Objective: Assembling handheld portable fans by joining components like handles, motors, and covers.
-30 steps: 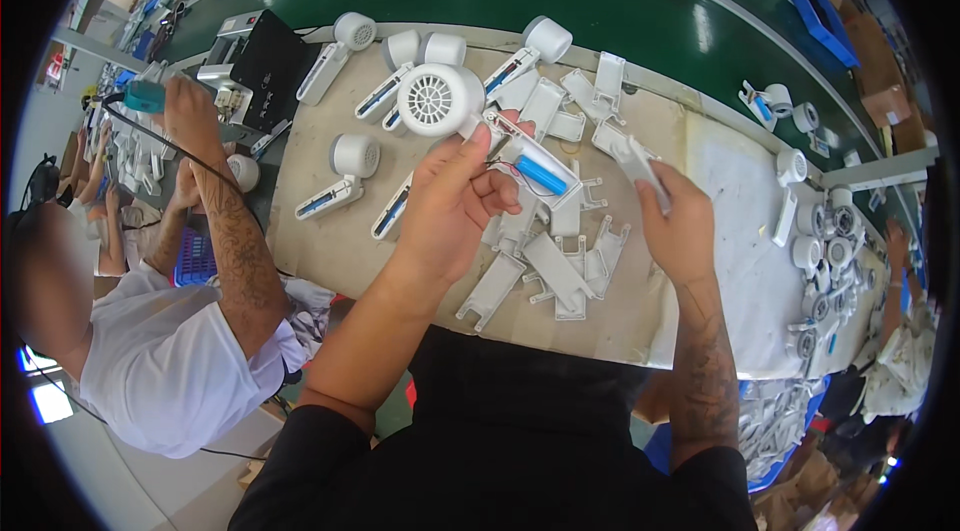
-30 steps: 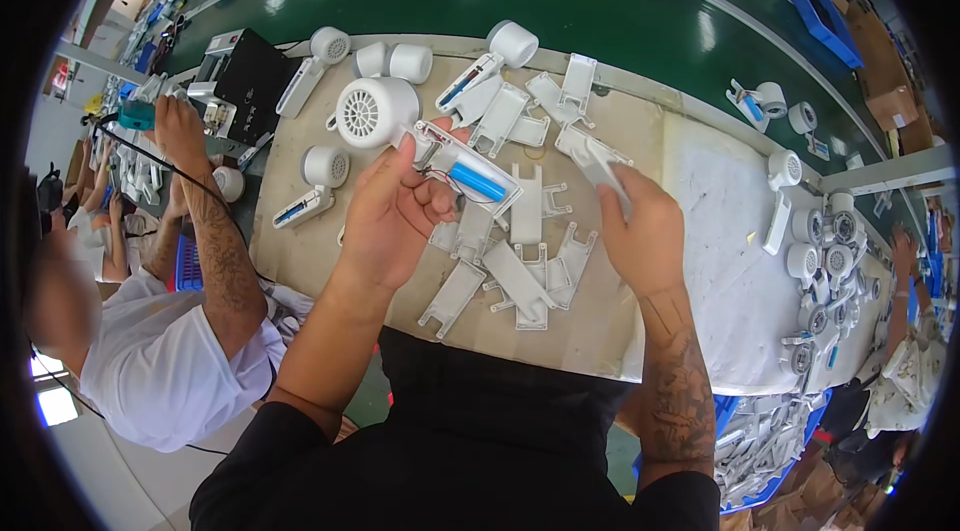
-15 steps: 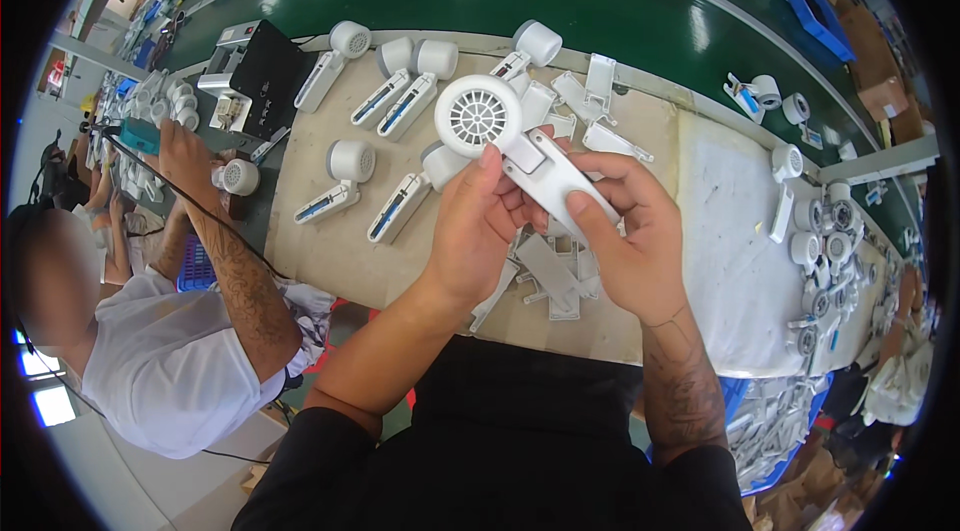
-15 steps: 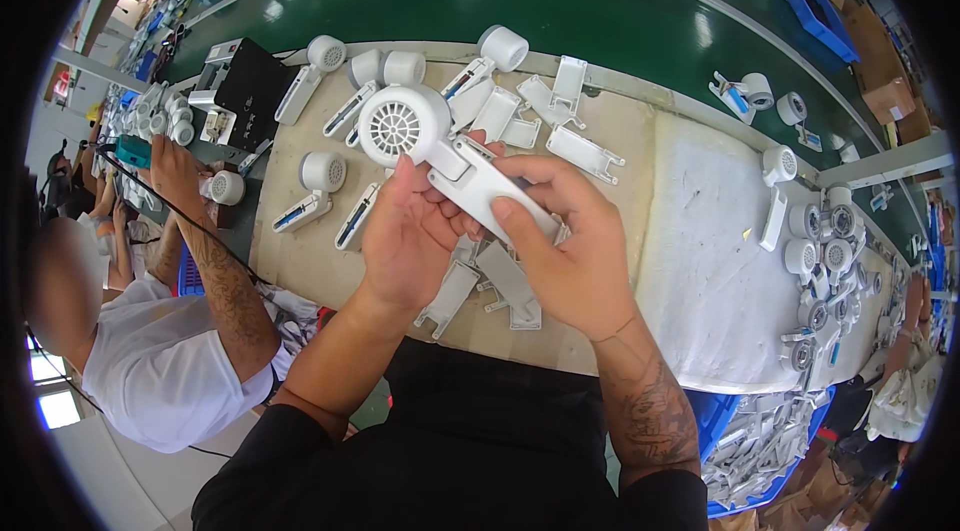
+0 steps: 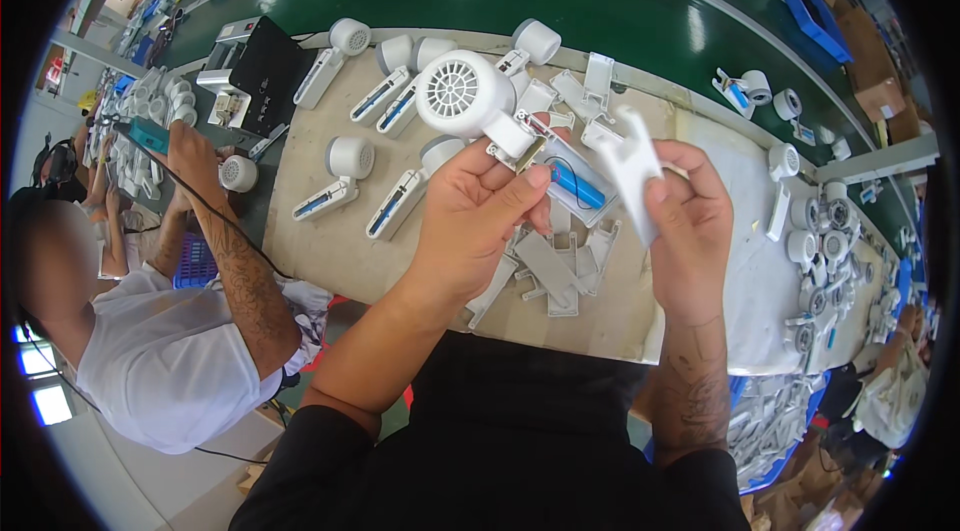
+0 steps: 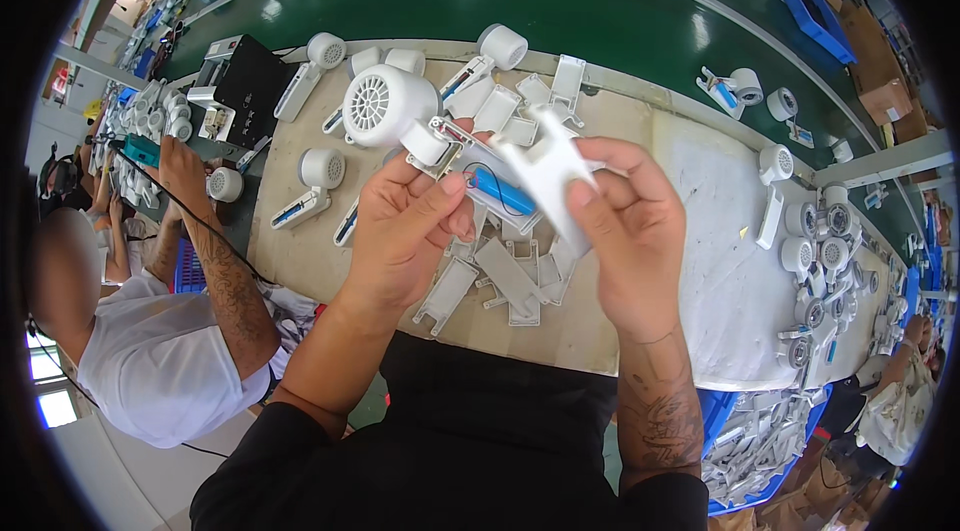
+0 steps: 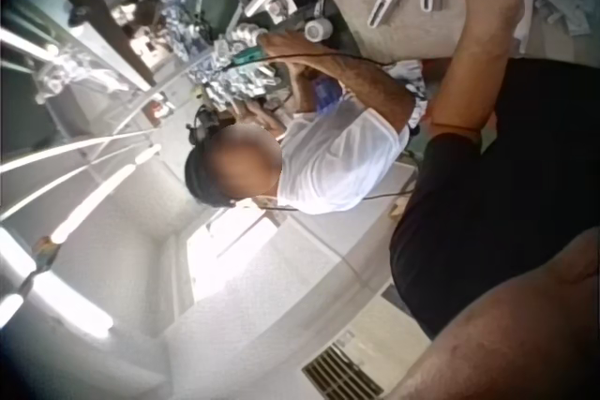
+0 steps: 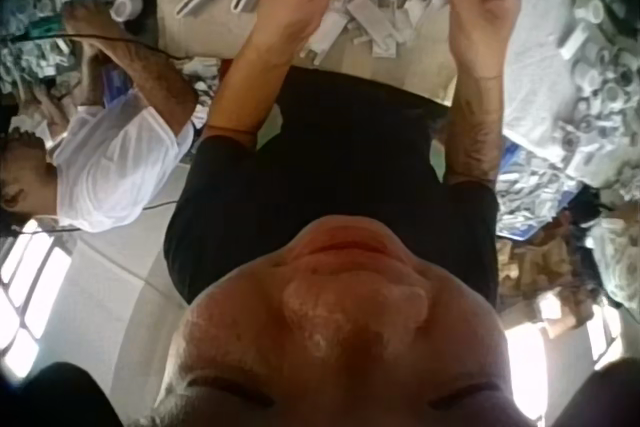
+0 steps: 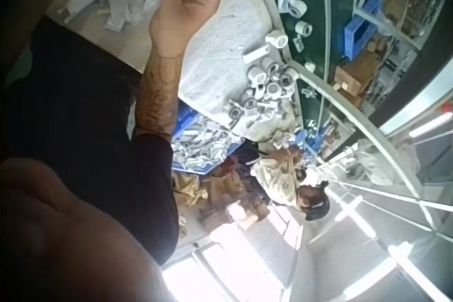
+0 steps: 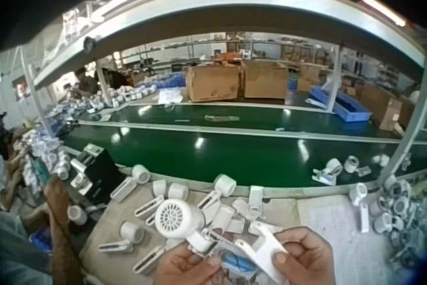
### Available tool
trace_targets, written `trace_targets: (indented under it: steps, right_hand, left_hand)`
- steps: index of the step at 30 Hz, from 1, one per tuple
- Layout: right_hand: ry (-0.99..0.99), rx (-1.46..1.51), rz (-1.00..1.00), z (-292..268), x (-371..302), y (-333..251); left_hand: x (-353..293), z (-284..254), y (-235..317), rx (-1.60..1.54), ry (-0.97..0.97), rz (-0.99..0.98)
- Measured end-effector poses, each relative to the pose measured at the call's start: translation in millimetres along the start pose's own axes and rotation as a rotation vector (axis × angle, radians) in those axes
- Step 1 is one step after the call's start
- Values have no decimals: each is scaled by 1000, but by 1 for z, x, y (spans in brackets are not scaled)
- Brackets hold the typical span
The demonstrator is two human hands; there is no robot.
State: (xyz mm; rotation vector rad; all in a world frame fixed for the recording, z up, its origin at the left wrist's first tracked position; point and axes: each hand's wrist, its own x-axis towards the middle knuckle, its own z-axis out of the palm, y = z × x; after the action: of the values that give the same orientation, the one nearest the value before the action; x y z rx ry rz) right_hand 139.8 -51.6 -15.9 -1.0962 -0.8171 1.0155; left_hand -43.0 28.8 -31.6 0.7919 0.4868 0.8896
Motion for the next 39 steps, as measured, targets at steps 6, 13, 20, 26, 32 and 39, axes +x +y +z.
trace_targets:
  steps: [6,13,20,26,32,39]
  right_hand:
    - [-109,-178,-55,25,-5,-2]
    - [-121,-262,-100,36,-3,7]
    - [225,-821,-534,35,-1,22]
    - [-89,-207,-103,30,-3,46]
    - [-315,-441,-91,15,11,44]
    - [108,-729,-31,-158,95,17]
  left_hand:
    - [-1,4,-4,151,41,34]
    - [-7,2,-5,-55,-31,43]
    - [-5,0,-4,97,113,139]
    - [0,-8,2,-81,-7,69]
    - [15,-57,38,427,155,143]
    - [55,-208,149,1498,377,67]
